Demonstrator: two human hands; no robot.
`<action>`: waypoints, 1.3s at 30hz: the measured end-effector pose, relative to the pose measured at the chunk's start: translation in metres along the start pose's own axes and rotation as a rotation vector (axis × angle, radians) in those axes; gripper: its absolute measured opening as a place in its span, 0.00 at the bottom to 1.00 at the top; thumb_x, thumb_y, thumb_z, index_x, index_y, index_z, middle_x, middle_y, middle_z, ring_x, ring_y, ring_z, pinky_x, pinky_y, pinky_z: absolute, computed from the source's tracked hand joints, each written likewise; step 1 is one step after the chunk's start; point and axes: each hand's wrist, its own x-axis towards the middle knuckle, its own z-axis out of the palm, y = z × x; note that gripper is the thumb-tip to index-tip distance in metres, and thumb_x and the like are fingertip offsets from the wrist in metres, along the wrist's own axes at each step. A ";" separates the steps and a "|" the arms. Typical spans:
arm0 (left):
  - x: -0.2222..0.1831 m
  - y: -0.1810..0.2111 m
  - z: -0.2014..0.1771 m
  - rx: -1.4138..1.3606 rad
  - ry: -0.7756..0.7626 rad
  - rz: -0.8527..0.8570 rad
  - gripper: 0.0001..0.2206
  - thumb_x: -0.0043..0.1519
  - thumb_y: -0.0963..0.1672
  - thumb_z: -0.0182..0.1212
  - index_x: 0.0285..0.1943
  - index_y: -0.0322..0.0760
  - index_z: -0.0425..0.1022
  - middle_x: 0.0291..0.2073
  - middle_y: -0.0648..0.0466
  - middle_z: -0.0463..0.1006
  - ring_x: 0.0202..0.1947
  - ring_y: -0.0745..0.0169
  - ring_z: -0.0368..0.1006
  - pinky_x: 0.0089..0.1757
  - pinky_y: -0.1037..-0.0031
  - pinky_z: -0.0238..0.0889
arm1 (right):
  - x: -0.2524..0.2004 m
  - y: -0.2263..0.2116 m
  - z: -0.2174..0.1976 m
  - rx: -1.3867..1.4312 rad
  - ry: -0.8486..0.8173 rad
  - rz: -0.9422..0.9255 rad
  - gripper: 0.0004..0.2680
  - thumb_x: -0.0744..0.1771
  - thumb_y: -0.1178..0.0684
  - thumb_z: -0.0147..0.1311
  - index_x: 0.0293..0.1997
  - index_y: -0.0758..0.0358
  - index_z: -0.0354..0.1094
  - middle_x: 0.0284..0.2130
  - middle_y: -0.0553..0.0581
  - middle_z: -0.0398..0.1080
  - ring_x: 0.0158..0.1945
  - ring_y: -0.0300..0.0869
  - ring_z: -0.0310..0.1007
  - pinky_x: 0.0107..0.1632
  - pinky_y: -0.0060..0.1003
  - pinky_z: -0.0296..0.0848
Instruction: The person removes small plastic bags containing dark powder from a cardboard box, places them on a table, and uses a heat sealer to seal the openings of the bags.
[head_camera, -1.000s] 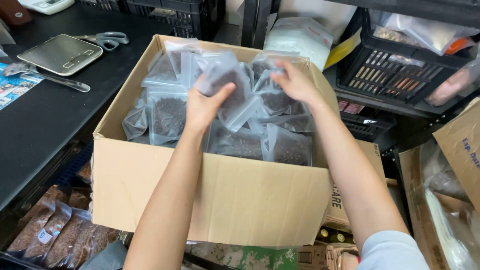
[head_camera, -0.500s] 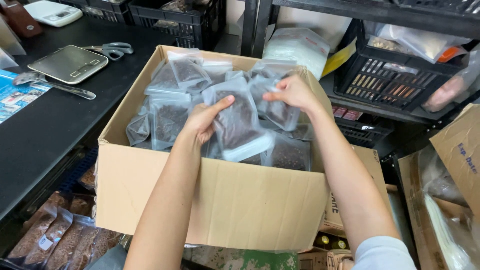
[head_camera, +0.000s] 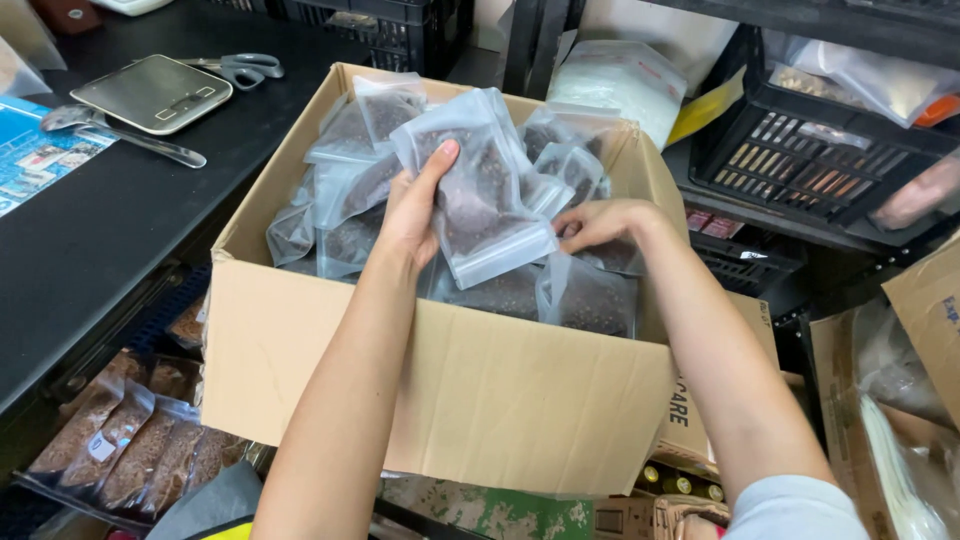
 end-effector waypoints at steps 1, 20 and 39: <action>0.001 0.002 -0.001 0.001 0.002 0.002 0.19 0.49 0.46 0.81 0.43 0.31 0.81 0.33 0.43 0.83 0.32 0.47 0.83 0.37 0.57 0.81 | -0.010 -0.024 0.001 0.000 -0.001 -0.003 0.23 0.61 0.35 0.70 0.58 0.52 0.75 0.48 0.55 0.77 0.49 0.46 0.74 0.52 0.43 0.75; -0.090 0.080 -0.080 -0.338 0.151 0.423 0.18 0.53 0.48 0.75 0.46 0.36 0.78 0.37 0.47 0.83 0.36 0.54 0.81 0.40 0.61 0.77 | -0.135 -0.214 -0.011 0.564 0.260 -0.994 0.37 0.59 0.51 0.63 0.72 0.52 0.36 0.61 0.59 0.68 0.55 0.49 0.75 0.56 0.47 0.77; -0.401 0.225 -0.388 1.919 2.185 0.930 0.36 0.56 0.52 0.79 0.74 0.67 0.67 0.75 0.32 0.46 0.73 0.18 0.41 0.64 0.30 0.33 | -0.070 -0.619 0.368 1.514 -0.908 -0.703 0.27 0.64 0.30 0.59 0.69 0.37 0.52 0.46 0.61 0.73 0.42 0.52 0.77 0.45 0.52 0.82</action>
